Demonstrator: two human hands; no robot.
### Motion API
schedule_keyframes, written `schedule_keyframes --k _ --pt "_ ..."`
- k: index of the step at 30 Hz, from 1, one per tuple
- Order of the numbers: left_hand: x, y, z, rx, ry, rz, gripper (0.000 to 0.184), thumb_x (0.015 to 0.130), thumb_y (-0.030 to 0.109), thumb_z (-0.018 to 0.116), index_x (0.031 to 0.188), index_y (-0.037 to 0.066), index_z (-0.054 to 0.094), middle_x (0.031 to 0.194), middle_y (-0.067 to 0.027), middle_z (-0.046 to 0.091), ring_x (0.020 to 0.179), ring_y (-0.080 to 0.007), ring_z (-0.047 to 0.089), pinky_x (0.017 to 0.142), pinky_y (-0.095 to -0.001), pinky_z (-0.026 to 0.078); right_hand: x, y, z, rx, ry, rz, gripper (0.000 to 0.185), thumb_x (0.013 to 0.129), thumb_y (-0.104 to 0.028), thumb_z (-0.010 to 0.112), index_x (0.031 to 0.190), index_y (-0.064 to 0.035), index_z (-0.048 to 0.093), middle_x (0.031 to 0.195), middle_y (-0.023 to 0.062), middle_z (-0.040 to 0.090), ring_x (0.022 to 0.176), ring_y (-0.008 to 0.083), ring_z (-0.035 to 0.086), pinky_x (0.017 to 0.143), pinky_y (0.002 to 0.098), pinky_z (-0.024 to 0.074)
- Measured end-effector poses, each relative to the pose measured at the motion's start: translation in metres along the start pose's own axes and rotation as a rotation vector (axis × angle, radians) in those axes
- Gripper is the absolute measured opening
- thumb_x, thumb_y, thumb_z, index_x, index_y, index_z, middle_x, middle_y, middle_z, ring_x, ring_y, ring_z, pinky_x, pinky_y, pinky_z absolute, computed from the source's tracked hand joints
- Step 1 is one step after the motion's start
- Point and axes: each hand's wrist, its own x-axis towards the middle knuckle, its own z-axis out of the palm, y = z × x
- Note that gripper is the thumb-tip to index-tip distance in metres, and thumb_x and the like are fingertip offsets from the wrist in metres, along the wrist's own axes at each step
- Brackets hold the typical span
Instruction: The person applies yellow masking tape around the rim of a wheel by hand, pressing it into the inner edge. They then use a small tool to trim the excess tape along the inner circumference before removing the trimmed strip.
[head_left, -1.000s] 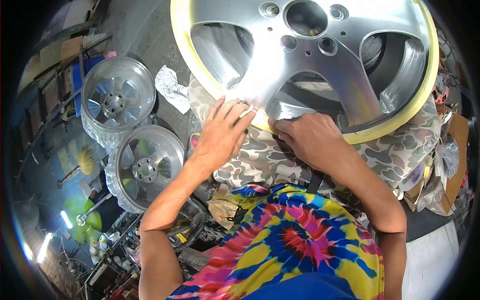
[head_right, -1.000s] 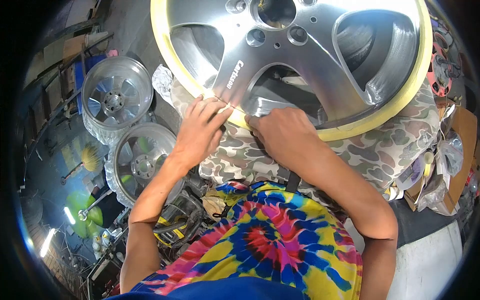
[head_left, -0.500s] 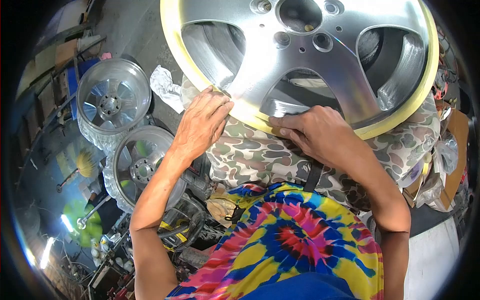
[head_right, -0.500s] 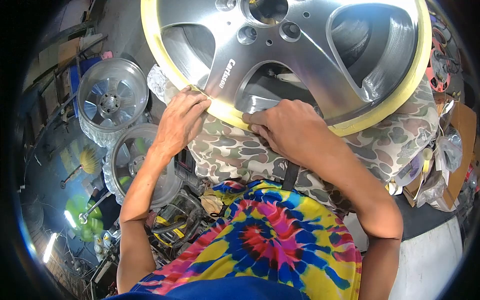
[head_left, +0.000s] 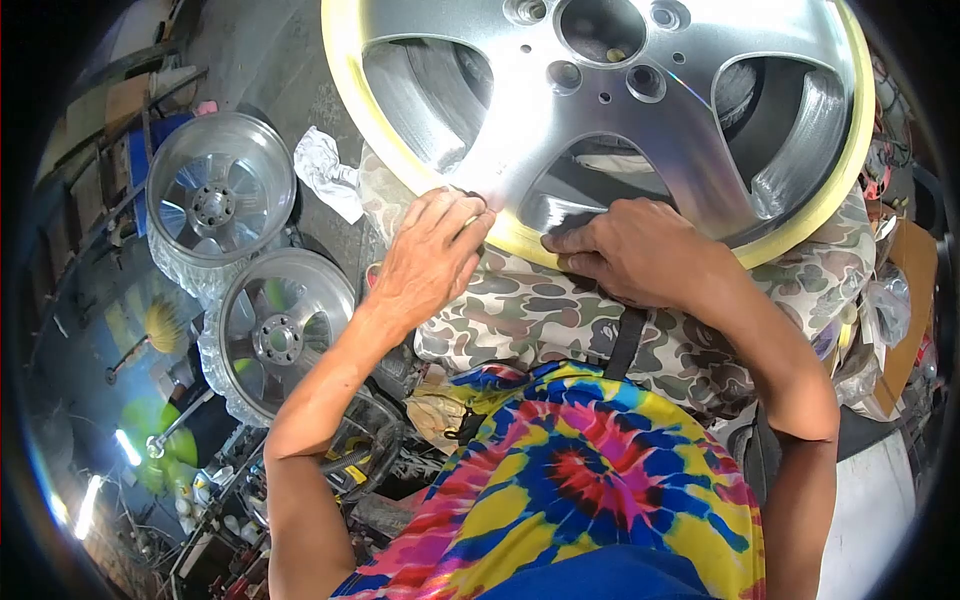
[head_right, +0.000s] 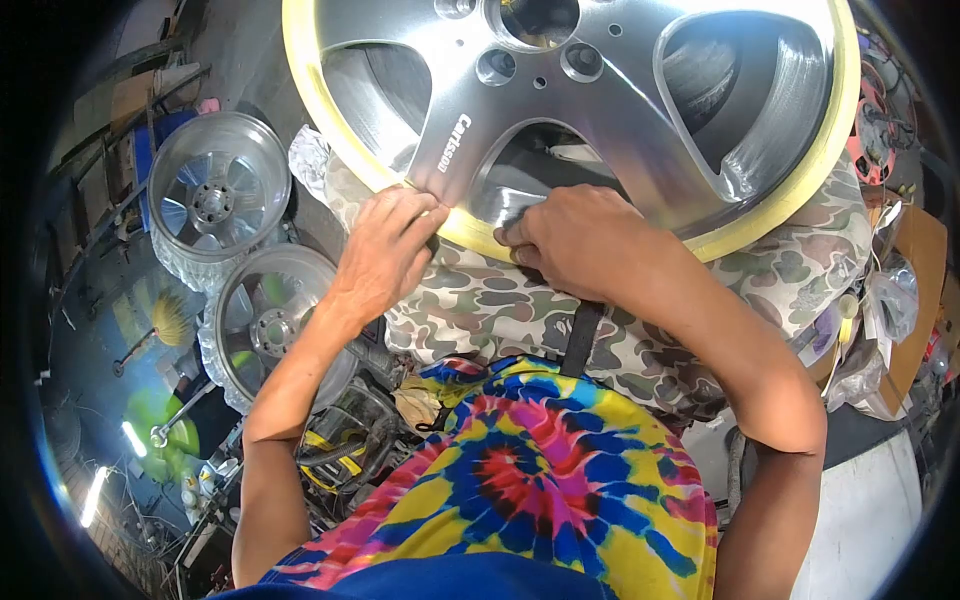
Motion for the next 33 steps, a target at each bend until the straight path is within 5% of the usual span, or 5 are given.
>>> schedule_keyframes --k 14,22,33 --pt "0.005 0.023 0.012 -0.049 0.015 -0.028 0.048 0.076 0.002 0.075 0.124 0.001 0.068 0.127 -0.0118 0.061 0.121 -0.0354 0.060 0.107 -0.0493 0.046 -0.006 0.000 -0.024 -0.048 0.033 0.001 0.027 0.105 -0.021 0.065 0.125 -0.0143 0.082 0.093 0.0198 0.079 0.086 0.0423 0.075 0.081 0.0522 0.0585" --pt "0.004 0.025 0.017 -0.064 -0.012 -0.014 0.054 0.076 0.005 0.076 0.130 0.006 0.070 0.127 -0.0108 0.062 0.121 -0.0337 0.060 0.107 -0.0497 0.046 -0.001 0.010 -0.013 0.033 -0.162 0.019 0.028 0.105 -0.024 0.066 0.126 -0.0177 0.082 0.110 0.0135 0.082 0.110 0.0359 0.074 0.103 0.0480 0.0551" --pt "0.006 0.035 0.019 -0.066 -0.054 -0.022 0.061 0.077 0.007 0.077 0.138 0.008 0.069 0.128 -0.0108 0.060 0.124 -0.0342 0.057 0.108 -0.0511 0.044 -0.002 0.002 -0.021 -0.054 -0.185 0.049 0.028 0.105 -0.022 0.063 0.125 -0.0173 0.082 0.101 0.0194 0.080 0.099 0.0407 0.075 0.096 0.0518 0.0574"
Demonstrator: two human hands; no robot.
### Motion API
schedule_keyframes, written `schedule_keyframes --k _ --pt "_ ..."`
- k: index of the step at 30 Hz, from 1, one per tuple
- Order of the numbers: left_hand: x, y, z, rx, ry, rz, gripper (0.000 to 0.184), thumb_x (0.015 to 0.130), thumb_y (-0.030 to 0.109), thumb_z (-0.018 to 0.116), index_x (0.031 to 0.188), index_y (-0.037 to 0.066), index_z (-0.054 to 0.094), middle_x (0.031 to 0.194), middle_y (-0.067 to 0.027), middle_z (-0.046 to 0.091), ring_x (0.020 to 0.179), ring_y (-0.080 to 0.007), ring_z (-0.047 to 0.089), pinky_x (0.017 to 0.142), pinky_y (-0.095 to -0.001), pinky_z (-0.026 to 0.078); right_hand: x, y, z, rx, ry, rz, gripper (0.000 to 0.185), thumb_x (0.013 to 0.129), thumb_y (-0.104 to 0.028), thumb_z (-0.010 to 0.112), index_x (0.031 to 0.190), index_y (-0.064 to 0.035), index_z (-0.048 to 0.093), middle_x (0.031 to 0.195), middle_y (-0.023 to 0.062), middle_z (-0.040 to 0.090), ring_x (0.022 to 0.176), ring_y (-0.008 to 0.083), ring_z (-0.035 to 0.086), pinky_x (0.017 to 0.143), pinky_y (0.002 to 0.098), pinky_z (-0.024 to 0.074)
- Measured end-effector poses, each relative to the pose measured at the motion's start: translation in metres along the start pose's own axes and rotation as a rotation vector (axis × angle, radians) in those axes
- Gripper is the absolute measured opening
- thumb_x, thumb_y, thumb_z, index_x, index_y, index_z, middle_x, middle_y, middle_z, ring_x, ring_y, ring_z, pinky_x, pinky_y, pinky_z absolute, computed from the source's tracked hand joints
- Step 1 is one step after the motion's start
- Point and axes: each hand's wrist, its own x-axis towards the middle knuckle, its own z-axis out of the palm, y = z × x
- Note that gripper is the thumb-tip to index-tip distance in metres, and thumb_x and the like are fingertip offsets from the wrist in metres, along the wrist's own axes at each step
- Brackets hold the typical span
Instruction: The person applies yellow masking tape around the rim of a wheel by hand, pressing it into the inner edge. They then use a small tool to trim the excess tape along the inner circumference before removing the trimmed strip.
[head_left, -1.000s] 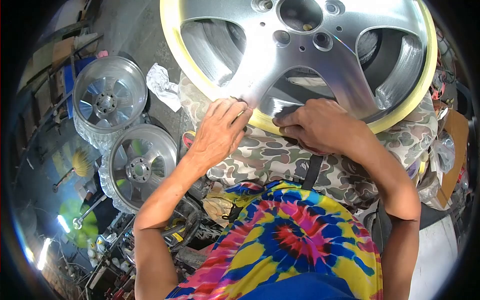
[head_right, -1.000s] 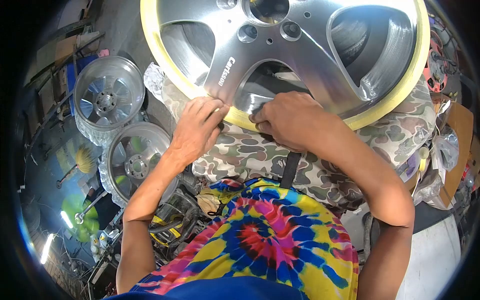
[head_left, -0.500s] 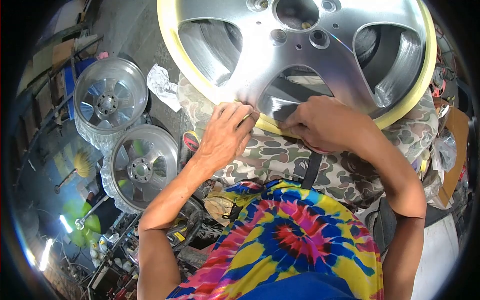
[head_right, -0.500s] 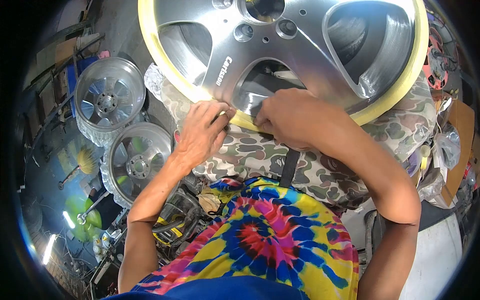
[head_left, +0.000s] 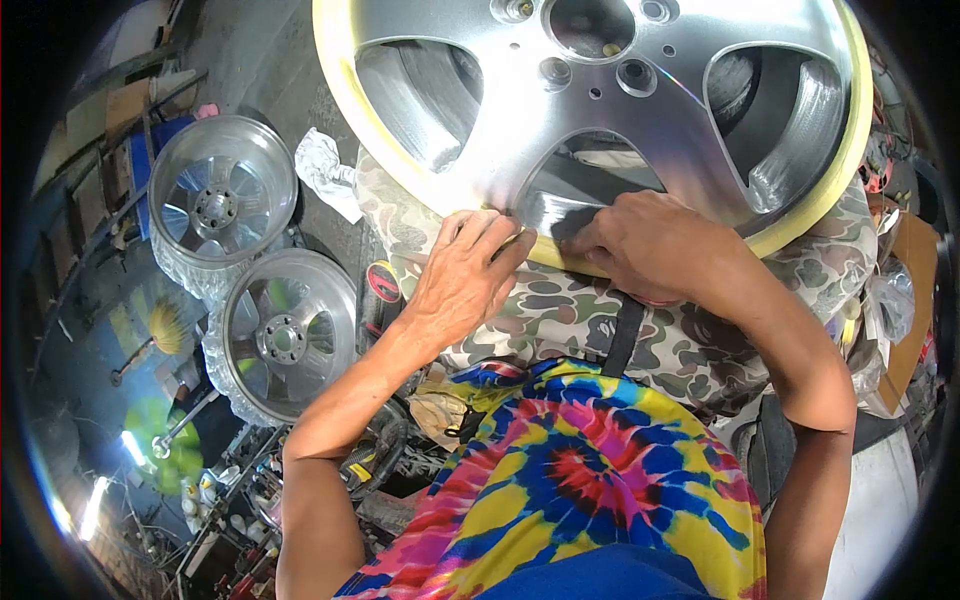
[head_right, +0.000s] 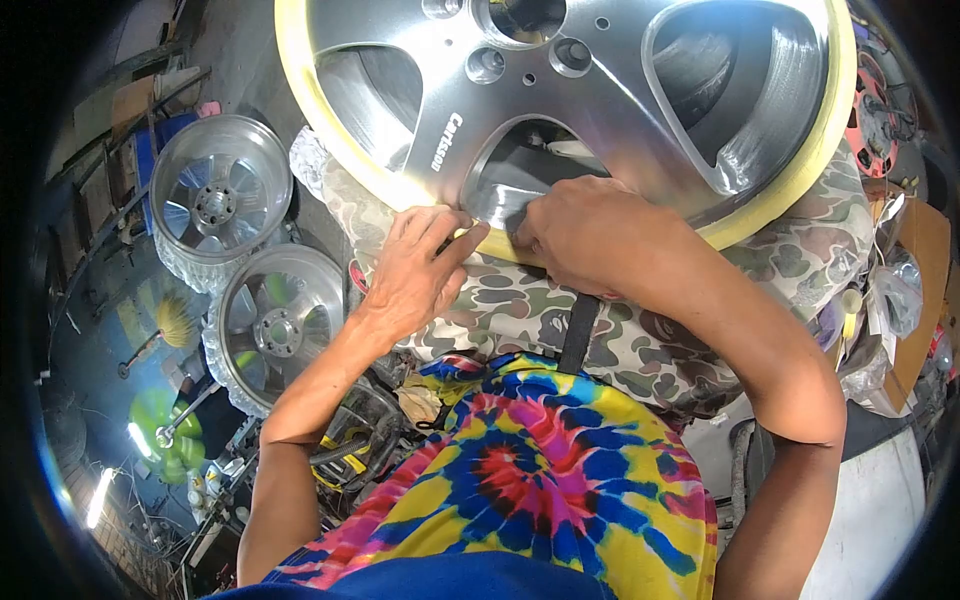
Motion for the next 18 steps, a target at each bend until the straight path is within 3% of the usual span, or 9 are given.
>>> schedule_keyframes --k 5,7,13,18 --pt "0.001 0.003 0.004 -0.005 -0.003 0.004 0.061 0.078 0.008 0.077 0.139 0.007 0.069 0.128 -0.0112 0.059 0.123 -0.0342 0.057 0.109 -0.0513 0.044 0.000 0.000 0.000 0.004 -0.003 -0.008 0.027 0.105 -0.022 0.062 0.123 -0.0154 0.082 0.097 0.0204 0.079 0.095 0.0421 0.075 0.092 0.0532 0.0575" --pt "0.001 0.005 0.003 0.004 -0.013 -0.006 0.061 0.079 0.009 0.077 0.139 0.007 0.068 0.126 -0.0116 0.059 0.123 -0.0343 0.057 0.109 -0.0513 0.044 0.001 0.001 0.001 0.002 -0.020 0.003 0.026 0.093 -0.011 0.065 0.111 -0.0100 0.084 0.097 0.0214 0.080 0.097 0.0403 0.078 0.090 0.0499 0.0609" --pt "0.002 0.008 0.005 0.010 -0.014 0.005 0.062 0.079 0.010 0.078 0.139 0.006 0.068 0.126 -0.0120 0.057 0.122 -0.0344 0.056 0.109 -0.0514 0.044 0.003 0.001 0.010 -0.095 0.031 0.017 0.018 0.091 -0.012 0.068 0.095 -0.0008 0.082 0.092 0.0235 0.079 0.094 0.0404 0.079 0.087 0.0494 0.0617" --pt "0.005 0.018 0.011 0.009 -0.016 0.006 0.062 0.076 0.012 0.080 0.137 0.006 0.068 0.124 -0.0117 0.056 0.120 -0.0347 0.055 0.109 -0.0503 0.045 -0.003 -0.002 0.018 -0.133 0.148 -0.026 0.015 0.090 -0.013 0.071 0.093 -0.0016 0.081 0.089 0.0203 0.078 0.090 0.0390 0.079 0.083 0.0485 0.0621"
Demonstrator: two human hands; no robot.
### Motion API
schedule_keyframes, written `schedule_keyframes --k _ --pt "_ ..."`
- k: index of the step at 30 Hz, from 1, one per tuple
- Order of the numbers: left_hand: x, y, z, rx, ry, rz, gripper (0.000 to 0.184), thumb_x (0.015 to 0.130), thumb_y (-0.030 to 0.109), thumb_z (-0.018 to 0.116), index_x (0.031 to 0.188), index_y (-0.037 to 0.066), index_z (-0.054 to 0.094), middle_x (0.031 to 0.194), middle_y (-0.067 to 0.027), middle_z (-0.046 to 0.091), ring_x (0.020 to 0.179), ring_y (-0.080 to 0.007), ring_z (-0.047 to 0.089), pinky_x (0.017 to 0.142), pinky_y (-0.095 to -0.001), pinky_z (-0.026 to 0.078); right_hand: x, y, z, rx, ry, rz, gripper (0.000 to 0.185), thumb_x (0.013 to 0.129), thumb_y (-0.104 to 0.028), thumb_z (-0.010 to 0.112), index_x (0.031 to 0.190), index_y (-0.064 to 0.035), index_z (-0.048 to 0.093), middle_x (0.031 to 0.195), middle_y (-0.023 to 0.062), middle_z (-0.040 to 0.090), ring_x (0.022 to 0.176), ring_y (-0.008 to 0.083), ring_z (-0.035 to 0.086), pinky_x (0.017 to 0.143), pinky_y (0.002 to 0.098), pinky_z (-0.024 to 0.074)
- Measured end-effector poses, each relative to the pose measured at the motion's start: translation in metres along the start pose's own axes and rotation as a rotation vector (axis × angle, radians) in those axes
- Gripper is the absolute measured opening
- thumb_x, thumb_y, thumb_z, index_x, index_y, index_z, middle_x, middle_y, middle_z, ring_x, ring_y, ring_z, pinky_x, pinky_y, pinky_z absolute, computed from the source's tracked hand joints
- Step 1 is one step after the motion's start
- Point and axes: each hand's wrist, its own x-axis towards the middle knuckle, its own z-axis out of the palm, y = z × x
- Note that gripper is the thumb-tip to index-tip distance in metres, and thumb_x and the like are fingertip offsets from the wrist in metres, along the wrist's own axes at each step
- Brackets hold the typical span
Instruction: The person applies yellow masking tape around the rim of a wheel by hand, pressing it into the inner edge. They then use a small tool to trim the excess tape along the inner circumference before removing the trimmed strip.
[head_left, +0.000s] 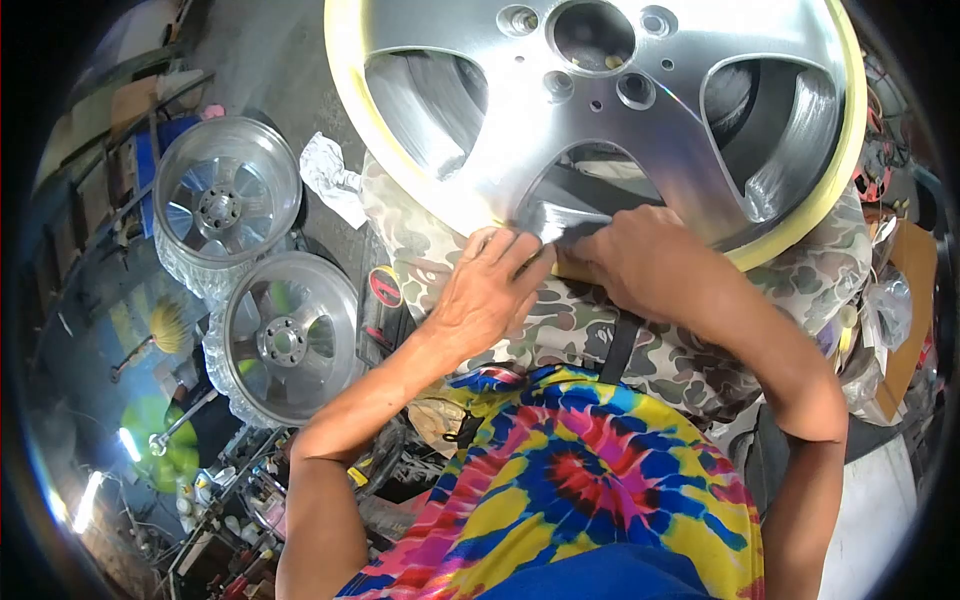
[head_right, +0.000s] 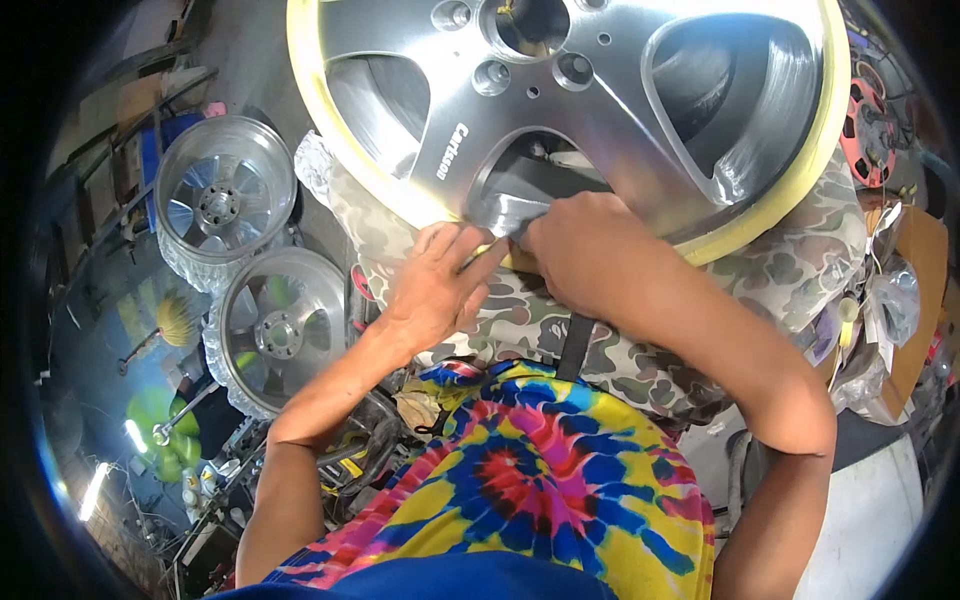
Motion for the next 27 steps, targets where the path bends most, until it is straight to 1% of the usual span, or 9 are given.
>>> schedule_keyframes --k 2,4,6,13,15,19,21,23,27 --pt "0.000 0.001 0.002 -0.057 0.026 -0.008 0.050 0.075 0.008 0.080 0.125 0.004 0.072 0.124 -0.0119 0.059 0.119 -0.0350 0.057 0.108 -0.0496 0.046 -0.005 -0.009 0.002 -0.046 0.011 -0.019 0.015 0.090 -0.014 0.072 0.095 -0.0020 0.080 0.090 0.0190 0.077 0.088 0.0392 0.078 0.082 0.0485 0.0621" --pt "-0.003 -0.006 0.003 -0.112 0.098 -0.013 0.042 0.076 0.007 0.079 0.117 0.002 0.072 0.122 -0.0112 0.061 0.118 -0.0339 0.059 0.107 -0.0494 0.047 -0.013 -0.026 0.008 0.085 0.240 -0.104 0.017 0.090 -0.012 0.071 0.102 -0.0010 0.077 0.099 0.0180 0.075 0.090 0.0384 0.077 0.082 0.0483 0.0613" --pt "-0.004 -0.015 -0.002 -0.256 0.230 -0.050 0.027 0.078 0.000 0.073 0.105 0.000 0.075 0.113 -0.0108 0.067 0.111 -0.0343 0.065 0.101 -0.0486 0.051 -0.017 -0.048 0.013 0.146 0.306 -0.138 0.033 0.089 -0.007 0.070 0.121 0.0034 0.068 0.114 0.0222 0.069 0.103 0.0374 0.072 0.085 0.0469 0.0604" --pt "-0.012 -0.076 -0.047 -0.167 0.622 -0.399 0.034 0.094 -0.004 0.060 0.125 0.000 0.075 0.110 -0.0154 0.074 0.101 -0.0307 0.072 0.091 -0.0390 0.056 -0.025 -0.083 0.042 0.048 0.403 -0.109 0.062 0.091 -0.010 0.070 0.149 0.0037 0.056 0.121 0.0203 0.060 0.119 0.0372 0.060 0.103 0.0443 0.0522" --pt "-0.006 -0.095 -0.057 -0.135 0.750 -0.626 0.033 0.102 0.003 0.061 0.133 0.001 0.072 0.111 -0.0156 0.075 0.104 -0.0264 0.072 0.092 -0.0384 0.056 -0.029 -0.080 0.030 0.105 0.395 -0.168 0.059 0.094 -0.016 0.073 0.149 -0.0005 0.059 0.120 0.0192 0.058 0.117 0.0358 0.058 0.104 0.0441 0.0502" --pt "0.009 -0.137 -0.045 -0.201 0.865 -0.657 0.032 0.108 0.015 0.062 0.134 -0.001 0.072 0.103 -0.0159 0.075 0.093 -0.0251 0.072 0.087 -0.0394 0.056 -0.028 -0.072 0.011 0.308 0.406 -0.329 0.045 0.097 -0.026 0.077 0.135 -0.0048 0.067 0.110 0.0149 0.057 0.104 0.0332 0.058 0.092 0.0447 0.0511" --pt "0.013 -0.156 -0.031 -0.360 0.875 -0.706 0.040 0.113 0.026 0.058 0.137 -0.004 0.069 0.102 -0.0176 0.076 0.092 -0.0240 0.072 0.089 -0.0388 0.057 -0.026 -0.057 0.000 0.316 0.593 -0.333 0.037 0.096 -0.025 0.078 0.128 -0.0077 0.070 0.104 0.0118 0.058 0.098 0.0317 0.061 0.084 0.0443 0.0537" --pt "0.018 -0.156 -0.028 -0.352 0.899 -0.664 0.042 0.114 0.031 0.056 0.131 -0.005 0.070 0.090 -0.0153 0.073 0.082 -0.0192 0.068 0.080 -0.0364 0.055 -0.027 -0.023 -0.035 0.146 0.897 -0.211 0.027 0.090 -0.011 0.083 0.116 -0.0073 0.078 0.093 0.0098 0.066 0.089 0.0292 0.067 0.073 0.0400 0.0543" --pt "0.023 -0.159 -0.032 -0.475 0.787 -0.719 0.047 0.116 0.039 0.054 0.097 -0.003 0.065 0.072 -0.0045 0.054 0.069 -0.0114 0.046 0.064 -0.0347 0.041 -0.055 0.059 -0.136 -0.252 1.350 0.118 0.007 0.099 -0.008 0.073 0.100 -0.0010 0.075 0.090 0.0156 0.068 0.079 0.0325 0.066 0.075 0.0395 0.0523"
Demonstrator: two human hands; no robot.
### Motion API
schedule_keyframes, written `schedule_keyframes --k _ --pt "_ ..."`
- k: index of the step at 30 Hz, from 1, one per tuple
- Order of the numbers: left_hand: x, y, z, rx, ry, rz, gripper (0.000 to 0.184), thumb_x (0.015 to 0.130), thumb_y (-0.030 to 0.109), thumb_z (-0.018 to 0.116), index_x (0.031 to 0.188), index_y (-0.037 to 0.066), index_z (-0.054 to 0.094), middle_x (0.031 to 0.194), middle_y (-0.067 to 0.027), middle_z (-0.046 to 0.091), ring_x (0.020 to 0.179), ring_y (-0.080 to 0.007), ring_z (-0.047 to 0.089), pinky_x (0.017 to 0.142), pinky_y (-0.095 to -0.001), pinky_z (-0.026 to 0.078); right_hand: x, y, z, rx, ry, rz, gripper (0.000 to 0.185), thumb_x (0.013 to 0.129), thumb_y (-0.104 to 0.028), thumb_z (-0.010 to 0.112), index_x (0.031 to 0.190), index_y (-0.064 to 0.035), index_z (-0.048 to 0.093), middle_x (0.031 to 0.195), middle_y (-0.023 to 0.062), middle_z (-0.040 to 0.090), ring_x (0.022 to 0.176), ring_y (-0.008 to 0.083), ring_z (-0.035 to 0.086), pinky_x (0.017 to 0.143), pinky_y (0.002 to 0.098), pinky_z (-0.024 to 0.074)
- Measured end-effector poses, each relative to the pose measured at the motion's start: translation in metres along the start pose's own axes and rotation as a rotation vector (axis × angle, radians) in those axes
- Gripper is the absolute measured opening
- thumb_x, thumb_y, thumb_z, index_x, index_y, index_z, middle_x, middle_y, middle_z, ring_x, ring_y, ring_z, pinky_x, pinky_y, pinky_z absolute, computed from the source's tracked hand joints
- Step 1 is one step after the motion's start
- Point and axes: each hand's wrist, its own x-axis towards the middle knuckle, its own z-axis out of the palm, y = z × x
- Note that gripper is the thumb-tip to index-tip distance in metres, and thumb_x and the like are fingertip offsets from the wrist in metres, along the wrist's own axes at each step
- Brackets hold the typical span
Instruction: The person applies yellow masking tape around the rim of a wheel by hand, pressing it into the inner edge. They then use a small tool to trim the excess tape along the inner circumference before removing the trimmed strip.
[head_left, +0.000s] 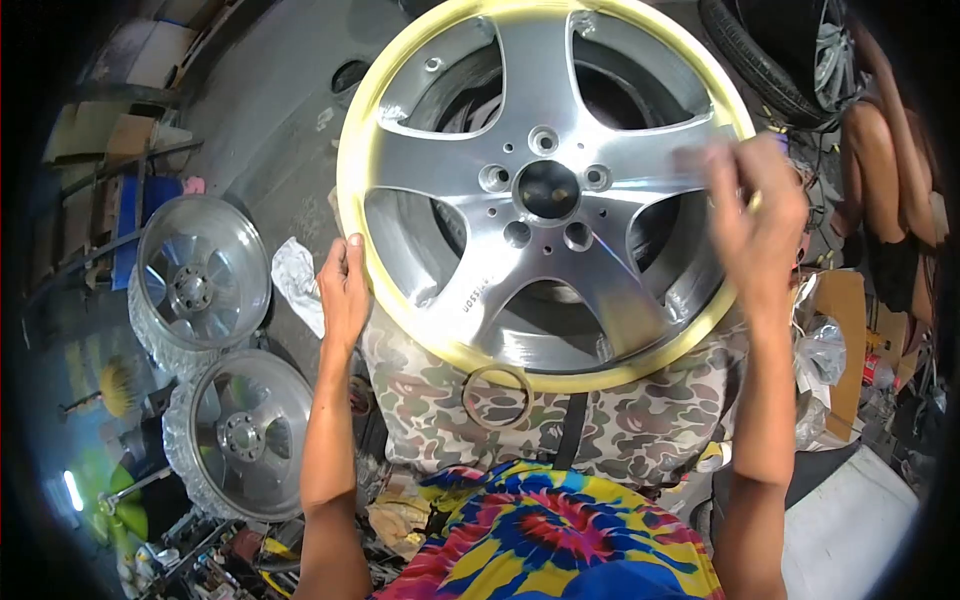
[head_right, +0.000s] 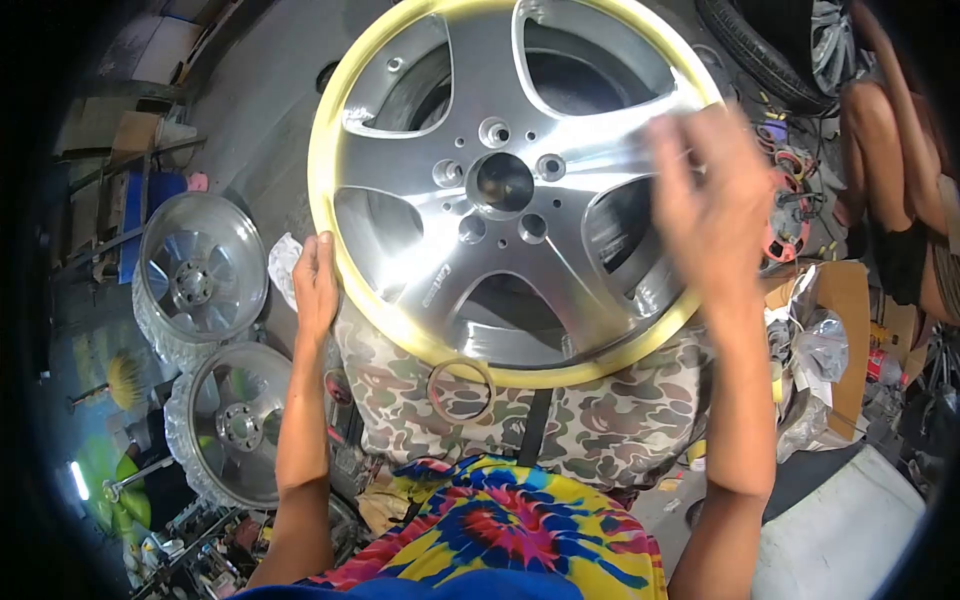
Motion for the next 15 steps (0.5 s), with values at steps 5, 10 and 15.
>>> schedule_keyframes --k 5,10,15 --pt "0.020 -0.006 0.000 -0.085 -0.140 -0.145 0.064 0.117 0.052 0.047 0.091 -0.001 0.069 0.074 -0.0012 0.057 0.071 -0.0102 0.049 0.066 -0.0312 0.043 0.052 0.102 0.000 -0.114 -0.091 0.348 0.046 0.111 -0.042 0.062 0.104 0.0022 0.073 0.090 0.0173 0.071 0.079 0.0354 0.066 0.079 0.0442 0.0528" --pt "0.031 0.007 0.003 -0.231 -0.091 -0.217 0.069 0.116 0.057 0.048 0.086 0.001 0.073 0.071 0.0016 0.058 0.069 -0.0072 0.052 0.064 -0.0310 0.042 0.051 0.135 0.037 0.218 -0.176 0.399 0.065 0.111 -0.059 0.056 0.124 0.0011 0.077 0.094 0.0105 0.076 0.085 0.0211 0.067 0.083 0.0368 0.0537" --pt "0.054 0.004 0.001 -0.110 -0.051 -0.218 0.071 0.116 0.056 0.049 0.079 0.000 0.069 0.067 0.0014 0.053 0.068 -0.0084 0.047 0.063 -0.0325 0.040 0.045 0.143 0.046 0.389 -0.256 0.594 0.070 0.107 -0.064 0.061 0.126 0.0013 0.079 0.099 0.0065 0.073 0.091 0.0132 0.064 0.081 0.0289 0.0508"
